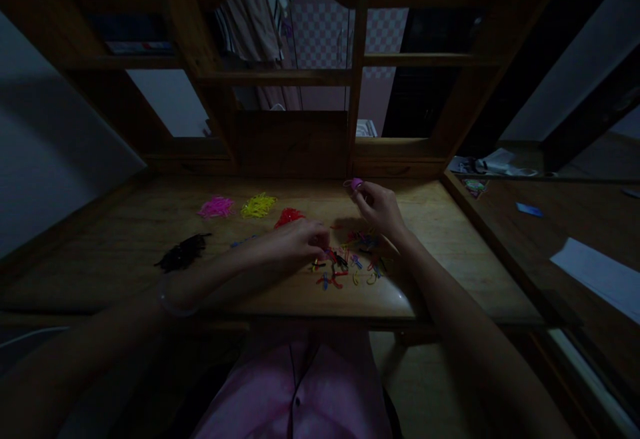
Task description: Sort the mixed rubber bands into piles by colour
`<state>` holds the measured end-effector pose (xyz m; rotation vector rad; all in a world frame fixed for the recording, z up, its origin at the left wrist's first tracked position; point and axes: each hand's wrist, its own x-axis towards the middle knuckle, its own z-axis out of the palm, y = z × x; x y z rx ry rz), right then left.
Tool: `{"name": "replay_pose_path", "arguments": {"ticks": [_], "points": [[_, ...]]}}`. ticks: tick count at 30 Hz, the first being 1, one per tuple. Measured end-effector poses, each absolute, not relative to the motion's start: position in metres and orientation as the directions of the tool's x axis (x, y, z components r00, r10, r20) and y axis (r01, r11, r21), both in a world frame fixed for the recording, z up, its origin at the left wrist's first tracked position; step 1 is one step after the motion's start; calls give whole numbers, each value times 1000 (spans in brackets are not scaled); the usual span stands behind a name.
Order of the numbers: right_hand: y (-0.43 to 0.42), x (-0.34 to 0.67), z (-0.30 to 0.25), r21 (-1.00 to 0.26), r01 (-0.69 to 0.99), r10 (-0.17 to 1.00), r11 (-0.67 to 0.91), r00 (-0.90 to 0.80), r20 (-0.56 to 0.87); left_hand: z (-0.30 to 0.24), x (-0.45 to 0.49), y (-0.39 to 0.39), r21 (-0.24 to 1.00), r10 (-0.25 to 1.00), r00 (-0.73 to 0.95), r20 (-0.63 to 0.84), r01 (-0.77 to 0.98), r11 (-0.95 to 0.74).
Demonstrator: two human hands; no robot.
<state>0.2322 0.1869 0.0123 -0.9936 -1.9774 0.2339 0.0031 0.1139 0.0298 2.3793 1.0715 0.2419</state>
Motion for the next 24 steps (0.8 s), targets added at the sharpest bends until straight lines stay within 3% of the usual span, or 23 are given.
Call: {"name": "replay_pose_path", "arguments": {"ticks": [4,13,24], "points": [[187,233,12,-510,544,721,667,-295,627,25,0,119,568,738,671,-74,637,-522],[188,232,11,-500,549,713,670,-285,641,26,1,113,523,774,628,-77,687,-505],[188,233,9,-516,522,711,679,-294,639,40,-8,114,557,777,628,35,634,-537]]}}
